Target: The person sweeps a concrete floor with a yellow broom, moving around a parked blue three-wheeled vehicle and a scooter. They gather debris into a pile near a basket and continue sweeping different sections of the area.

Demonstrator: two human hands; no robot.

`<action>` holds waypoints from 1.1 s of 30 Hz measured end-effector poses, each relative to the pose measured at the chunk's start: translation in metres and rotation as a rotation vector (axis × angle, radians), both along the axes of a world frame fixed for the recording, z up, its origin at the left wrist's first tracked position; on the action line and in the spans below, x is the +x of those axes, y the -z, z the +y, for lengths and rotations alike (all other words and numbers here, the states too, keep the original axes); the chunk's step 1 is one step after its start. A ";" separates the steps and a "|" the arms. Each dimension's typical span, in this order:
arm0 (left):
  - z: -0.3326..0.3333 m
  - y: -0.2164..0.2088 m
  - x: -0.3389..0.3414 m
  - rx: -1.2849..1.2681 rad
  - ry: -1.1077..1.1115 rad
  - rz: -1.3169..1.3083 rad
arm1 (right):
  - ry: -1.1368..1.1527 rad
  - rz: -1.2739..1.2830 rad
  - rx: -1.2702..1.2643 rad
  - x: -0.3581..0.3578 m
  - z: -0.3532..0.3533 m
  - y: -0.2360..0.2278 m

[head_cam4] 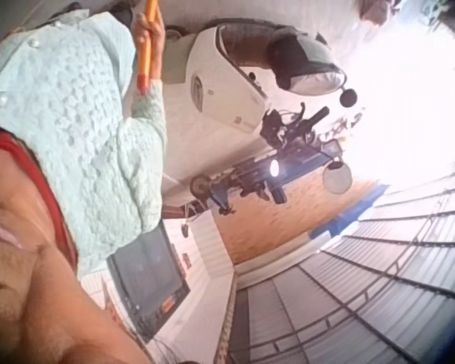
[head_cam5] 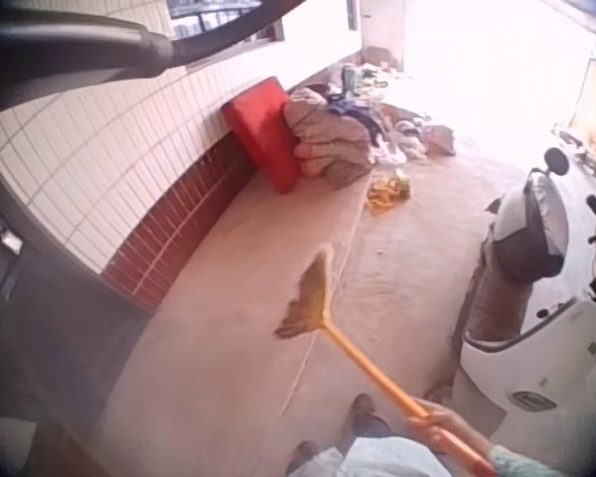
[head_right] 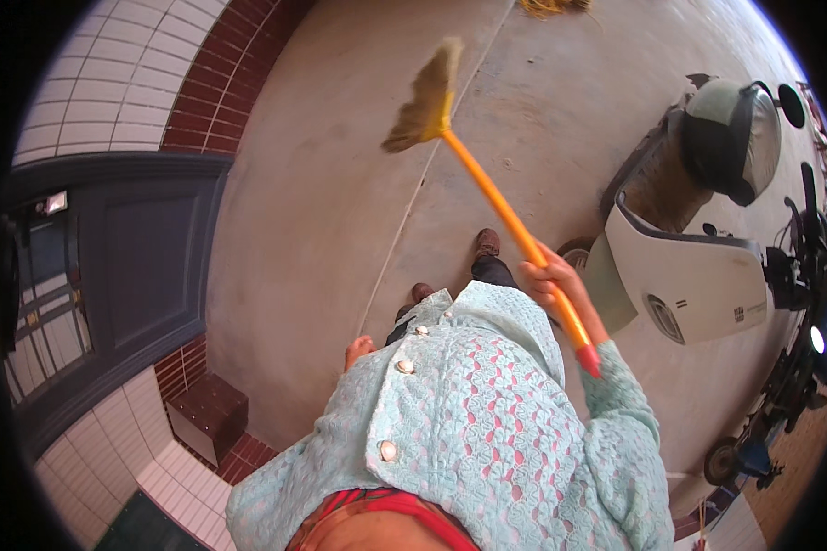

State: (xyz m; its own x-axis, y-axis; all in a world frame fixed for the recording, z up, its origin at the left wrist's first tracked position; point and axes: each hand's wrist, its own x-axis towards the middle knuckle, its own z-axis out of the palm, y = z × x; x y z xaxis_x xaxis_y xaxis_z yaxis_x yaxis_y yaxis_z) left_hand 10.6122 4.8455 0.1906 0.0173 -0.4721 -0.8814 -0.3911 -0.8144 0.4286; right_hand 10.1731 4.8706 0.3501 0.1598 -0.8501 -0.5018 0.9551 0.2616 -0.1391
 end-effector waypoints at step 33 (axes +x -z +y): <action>-0.076 -0.010 -0.033 -0.028 -0.082 0.022 | -0.101 0.684 0.654 -0.143 0.058 0.095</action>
State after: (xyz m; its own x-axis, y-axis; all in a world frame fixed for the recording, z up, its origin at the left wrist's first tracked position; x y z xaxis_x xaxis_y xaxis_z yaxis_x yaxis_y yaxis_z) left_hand 10.5794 4.7692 0.2007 0.0374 -0.4946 -0.8683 -0.3134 -0.8309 0.4597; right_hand 10.0301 4.9282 0.2551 -0.2875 -0.3656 -0.8853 0.6894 0.5627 -0.4562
